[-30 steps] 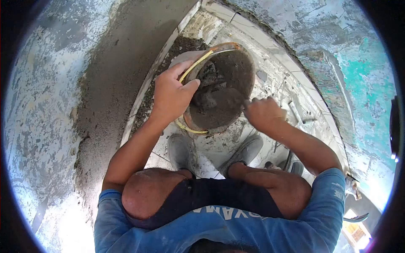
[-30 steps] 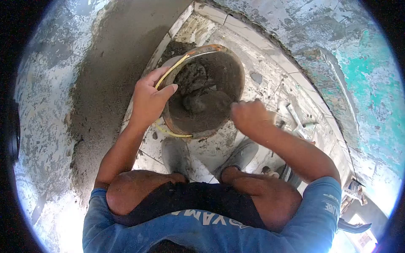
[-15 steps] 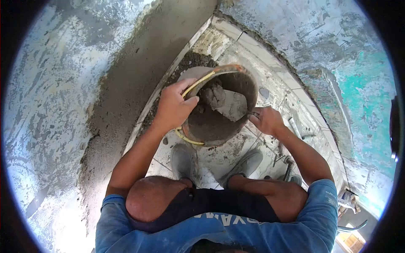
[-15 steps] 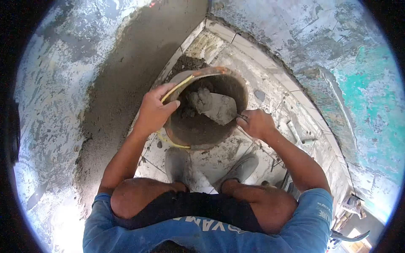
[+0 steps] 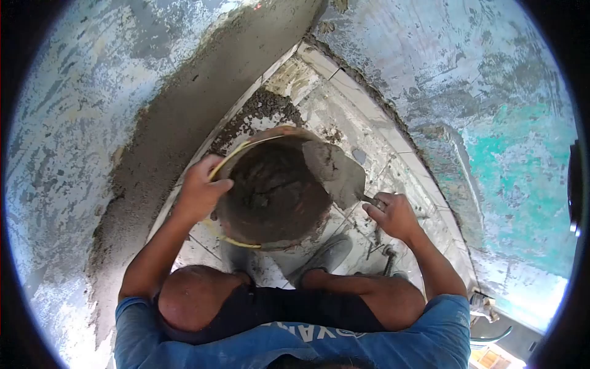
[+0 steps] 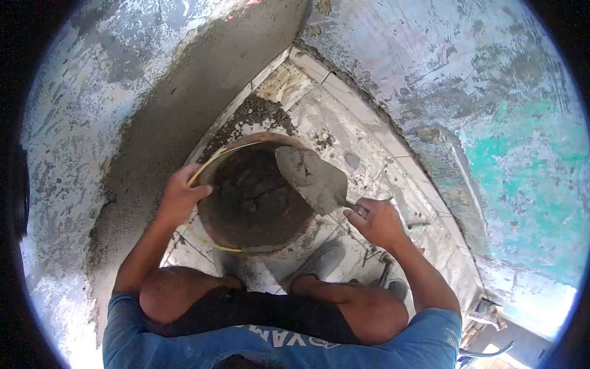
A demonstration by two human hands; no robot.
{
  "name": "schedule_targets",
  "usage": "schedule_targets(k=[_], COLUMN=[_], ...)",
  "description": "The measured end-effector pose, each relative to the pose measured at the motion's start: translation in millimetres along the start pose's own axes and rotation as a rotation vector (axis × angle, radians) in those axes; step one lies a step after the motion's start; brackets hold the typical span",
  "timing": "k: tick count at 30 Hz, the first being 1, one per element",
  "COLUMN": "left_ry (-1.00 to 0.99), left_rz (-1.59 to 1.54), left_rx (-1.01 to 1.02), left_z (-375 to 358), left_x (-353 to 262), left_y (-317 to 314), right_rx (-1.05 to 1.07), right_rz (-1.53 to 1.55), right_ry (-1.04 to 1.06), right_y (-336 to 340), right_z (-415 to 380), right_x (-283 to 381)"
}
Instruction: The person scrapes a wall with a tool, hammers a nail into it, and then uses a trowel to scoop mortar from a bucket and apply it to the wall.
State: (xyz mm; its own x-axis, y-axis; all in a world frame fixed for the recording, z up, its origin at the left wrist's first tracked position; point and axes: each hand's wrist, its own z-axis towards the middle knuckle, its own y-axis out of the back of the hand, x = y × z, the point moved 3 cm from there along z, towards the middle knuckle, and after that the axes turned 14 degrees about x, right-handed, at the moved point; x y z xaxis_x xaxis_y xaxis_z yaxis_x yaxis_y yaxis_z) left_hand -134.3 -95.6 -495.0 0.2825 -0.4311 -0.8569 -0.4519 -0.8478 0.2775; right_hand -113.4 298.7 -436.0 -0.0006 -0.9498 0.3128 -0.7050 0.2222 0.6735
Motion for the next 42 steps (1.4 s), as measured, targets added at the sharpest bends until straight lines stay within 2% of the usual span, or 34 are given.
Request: schedule_targets(k=[2, 3, 5, 9, 11, 12, 16, 17, 19, 25, 28, 31, 33, 35, 36, 37, 39, 40, 41, 42], left_ry=[0.009, 0.013, 0.160, 0.128, 0.173, 0.119, 0.156, 0.178, 0.180, 0.216, 0.259, 0.250, 0.248, 0.234, 0.234, 0.234, 0.223, 0.215, 0.213, 0.242], left_rz=[-0.335, -0.355, -0.429, -0.563, -0.566, -0.563, -0.575, -0.575, -0.572, -0.635, -0.703, -0.808, -0.832, -0.826, -0.826, -0.826, -0.833, -0.841, -0.839, -0.811], left_rx=[-0.062, -0.067, -0.051, -0.104, -0.159, -0.187, -0.180, -0.232, -0.179, -0.215, -0.254, -0.290, -0.394, -0.421, -0.417, -0.412, -0.415, -0.417, -0.417, -0.415], left_z=[-15.5, -24.8, -44.5, -76.5, -91.5, -96.8, -120.4, -124.6, -128.5, -147.4, -161.5, -174.0, -178.1, -179.7, -181.3, -181.8, -181.0, -180.9, -180.9, -181.4], left_x=[29.5, 34.2, 42.9, 77.5, 78.2, 85.8, 83.1, 85.2, 69.5, 90.2, 96.5, 103.7, 107.2, 114.5, 118.7, 120.5, 119.7, 119.6, 120.0, 121.3], left_y=[2.5, 4.9, 8.3, -4.1, -6.8, -11.7, -14.4, -13.6, -1.9, 9.3, -3.9, -20.8, -24.9, -26.5, -26.3, -25.9, -25.2, -25.0, -24.7, -24.9], right_rx=[-0.014, -0.002, -0.112, -0.231, -0.229, -0.232, -0.051, -0.038, 0.105, -0.013, -0.130, -0.232, -0.240, -0.070, 0.001, 0.001, 0.447, 0.584, 0.582, 0.641], right_rz=[0.048, 0.031, -0.096, -0.343, -0.374, -0.388, -0.168, -0.167, -0.043, -0.139, -0.337, -0.448, -0.478, -0.362, -0.349, -0.349, 0.115, 0.365, 0.366, 0.495], right_ry=[0.001, -0.002, -0.046, -0.086, -0.082, -0.085, 0.093, 0.092, 0.256, 0.392, 0.156, 0.061, 0.076, 0.140, 0.242, 0.241, 0.167, 0.182, 0.183, 0.140], right_y=[13.7, 18.3, 34.1, 45.9, 50.4, 52.5, 74.0, 80.0, 89.5, 90.0, 87.8, 83.4, 85.4, 88.0, 89.1, 93.6, 89.9, 84.5, 83.1, 80.9], right_z=[-5.4, -2.5, 9.7, 60.5, 82.6, 89.6, 79.1, 72.7, 68.2, 96.0, 122.4, 135.1, 129.7, 115.7, 109.3, 106.0, 107.0, 115.7, 129.3, 146.0], right_x=[0.0, -1.9, -8.6, -28.7, -26.9, -20.8, 31.7, 43.3, 63.1, 51.9, 21.9, 6.9, 19.2, 40.4, 51.3, 58.8, 64.4, 57.9, 50.1, 41.2])
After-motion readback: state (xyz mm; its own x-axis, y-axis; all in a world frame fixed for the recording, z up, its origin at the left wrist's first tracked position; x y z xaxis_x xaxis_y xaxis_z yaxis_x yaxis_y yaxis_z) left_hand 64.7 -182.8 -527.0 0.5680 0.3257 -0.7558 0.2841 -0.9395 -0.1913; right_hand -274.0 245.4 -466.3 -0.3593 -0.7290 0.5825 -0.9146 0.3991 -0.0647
